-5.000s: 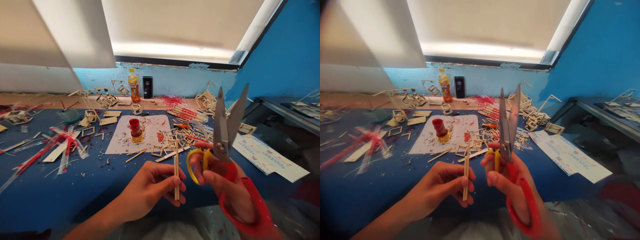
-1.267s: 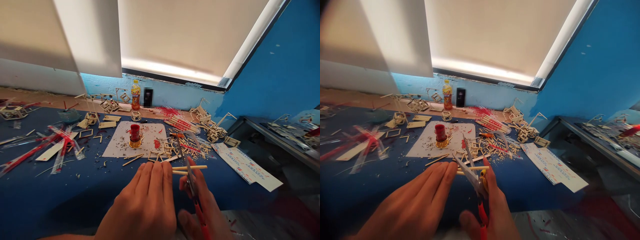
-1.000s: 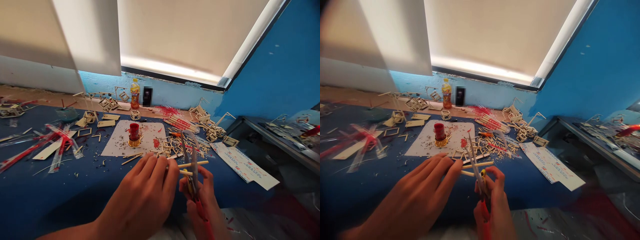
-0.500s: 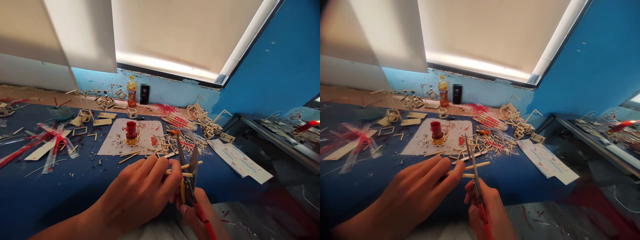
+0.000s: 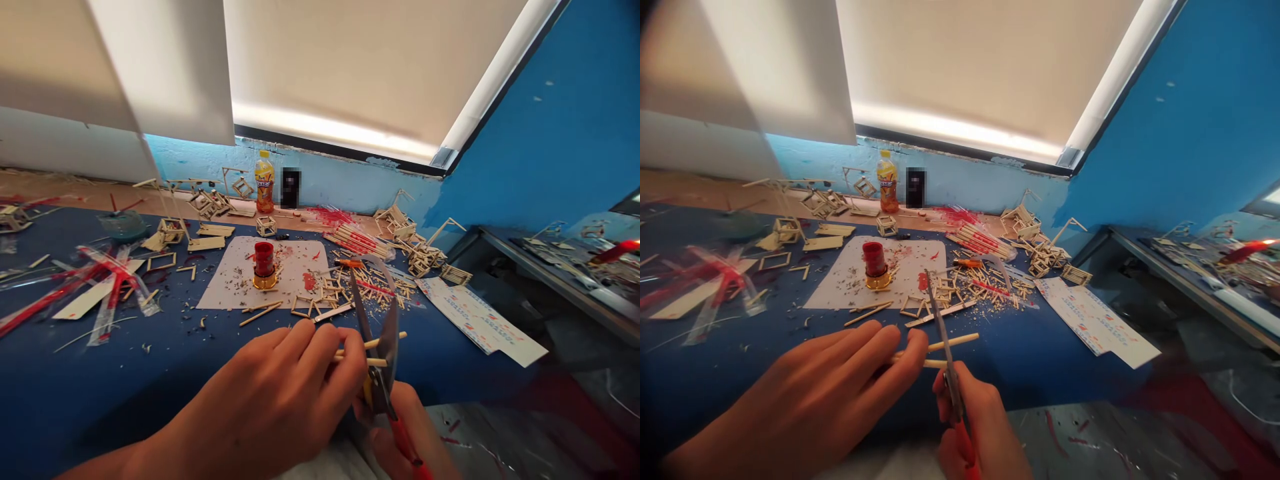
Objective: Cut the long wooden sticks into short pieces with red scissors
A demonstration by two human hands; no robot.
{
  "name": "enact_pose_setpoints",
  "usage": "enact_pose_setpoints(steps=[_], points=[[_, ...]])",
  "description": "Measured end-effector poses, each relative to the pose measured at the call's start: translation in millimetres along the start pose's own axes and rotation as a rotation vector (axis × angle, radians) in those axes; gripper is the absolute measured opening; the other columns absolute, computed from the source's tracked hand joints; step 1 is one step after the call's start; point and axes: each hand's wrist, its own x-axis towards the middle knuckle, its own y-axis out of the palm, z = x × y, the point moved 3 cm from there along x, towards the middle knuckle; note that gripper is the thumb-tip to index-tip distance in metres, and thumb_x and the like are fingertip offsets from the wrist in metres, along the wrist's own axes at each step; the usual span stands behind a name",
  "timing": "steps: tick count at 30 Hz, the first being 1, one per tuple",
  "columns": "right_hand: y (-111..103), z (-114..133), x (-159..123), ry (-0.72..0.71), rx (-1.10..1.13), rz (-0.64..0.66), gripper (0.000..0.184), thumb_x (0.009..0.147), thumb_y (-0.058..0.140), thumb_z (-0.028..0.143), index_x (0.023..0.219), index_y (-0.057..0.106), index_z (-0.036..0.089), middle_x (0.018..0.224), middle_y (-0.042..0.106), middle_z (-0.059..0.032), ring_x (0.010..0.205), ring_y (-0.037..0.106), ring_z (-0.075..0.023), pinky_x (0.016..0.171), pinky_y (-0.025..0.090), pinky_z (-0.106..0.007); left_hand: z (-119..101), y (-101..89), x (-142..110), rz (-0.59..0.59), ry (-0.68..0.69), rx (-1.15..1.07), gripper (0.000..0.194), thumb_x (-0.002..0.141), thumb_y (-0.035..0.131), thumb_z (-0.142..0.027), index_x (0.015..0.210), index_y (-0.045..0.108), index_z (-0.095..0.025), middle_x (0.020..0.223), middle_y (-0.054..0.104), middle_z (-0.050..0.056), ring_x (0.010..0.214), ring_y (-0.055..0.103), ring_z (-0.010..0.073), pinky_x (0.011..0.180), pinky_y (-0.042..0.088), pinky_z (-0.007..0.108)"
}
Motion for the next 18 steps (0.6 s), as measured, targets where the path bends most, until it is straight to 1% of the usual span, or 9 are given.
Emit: enact_pose_setpoints(steps=[3, 7, 9, 12, 14, 16, 18], points=[[0.9, 4.7, 1.0, 0.012, 0.015, -0.003, 0.015, 0.08, 0.053, 0.032, 0.091, 0.057, 0.022, 0.076, 0.059, -0.0006, 0.066, 0.054, -0.017, 0.06, 0.045, -0.025, -0.3, -2.2, 1.2, -0.002, -0.004, 0.01, 0.041, 0.106, 0.021, -0.003, 0.112, 0.06, -0.013, 0.08, 0.073, -0.001, 0.063, 0.071, 0.0161, 0.05, 0.048, 0.032], [2.9, 2.9, 0.2, 0.036, 0.024, 0.002, 0.016, 0.08, 0.053, 0.033, 0.09, 0.058, 0.021, 0.074, 0.056, 0.0, 0.062, 0.049, -0.0152, 0.055, 0.04, -0.025, -0.4, -0.7, 1.7, -0.011, -0.002, 0.015, 0.042, 0.107, 0.02, -0.004, 0.11, 0.061, -0.013, 0.078, 0.073, -0.001, 0.061, 0.07, 0.0159, 0.048, 0.047, 0.032], [3.3, 1.2, -0.4, 0.029, 0.03, 0.004, 0.016, 0.082, 0.053, 0.034, 0.089, 0.057, 0.021, 0.074, 0.056, -0.0002, 0.062, 0.05, -0.0151, 0.055, 0.042, -0.025, -0.4, 1.7, 0.6, -0.036, -0.003, 0.008, 0.043, 0.107, 0.019, -0.003, 0.108, 0.061, -0.013, 0.075, 0.072, -0.001, 0.06, 0.069, 0.0161, 0.047, 0.046, 0.032], [3.6, -3.0, -2.3, -0.002, 0.033, -0.004, 0.018, 0.087, 0.055, 0.038, 0.09, 0.059, 0.021, 0.075, 0.06, -0.0015, 0.065, 0.054, -0.0166, 0.062, 0.049, -0.027, 0.5, 3.6, 0.2, -0.083, -0.024, -0.039, 0.043, 0.107, 0.019, -0.004, 0.11, 0.061, -0.012, 0.072, 0.071, -0.001, 0.057, 0.068, 0.0167, 0.046, 0.046, 0.032], [4.6, -9.1, -5.2, 0.001, 0.042, -0.024, 0.022, 0.089, 0.057, 0.042, 0.095, 0.063, 0.021, 0.082, 0.065, -0.0039, 0.07, 0.058, -0.0184, 0.067, 0.053, -0.028, 2.1, 3.1, 2.0, -0.096, -0.053, -0.085, 0.039, 0.108, 0.023, -0.006, 0.109, 0.061, -0.013, 0.072, 0.071, -0.001, 0.056, 0.067, 0.0171, 0.045, 0.045, 0.033], [6.7, -17.7, -9.9, 0.022, 0.073, -0.058, 0.032, 0.092, 0.058, 0.048, 0.107, 0.066, 0.021, 0.095, 0.069, -0.0071, 0.079, 0.063, -0.0208, 0.073, 0.056, -0.03, 4.0, 1.0, 4.5, -0.112, -0.075, -0.144, 0.035, 0.108, 0.028, -0.007, 0.101, 0.062, -0.015, 0.071, 0.07, -0.002, 0.055, 0.065, 0.0163, 0.044, 0.044, 0.033], [9.2, -26.8, -16.1, 0.052, 0.108, -0.099, 0.041, 0.095, 0.058, 0.053, 0.12, 0.066, 0.021, 0.11, 0.07, -0.0098, 0.091, 0.067, -0.0235, 0.081, 0.059, -0.032, 5.9, -1.4, 6.5, -0.126, -0.076, -0.202, 0.034, 0.109, 0.03, -0.009, 0.096, 0.061, -0.015, 0.07, 0.068, -0.003, 0.053, 0.064, 0.015, 0.044, 0.045, 0.033]])
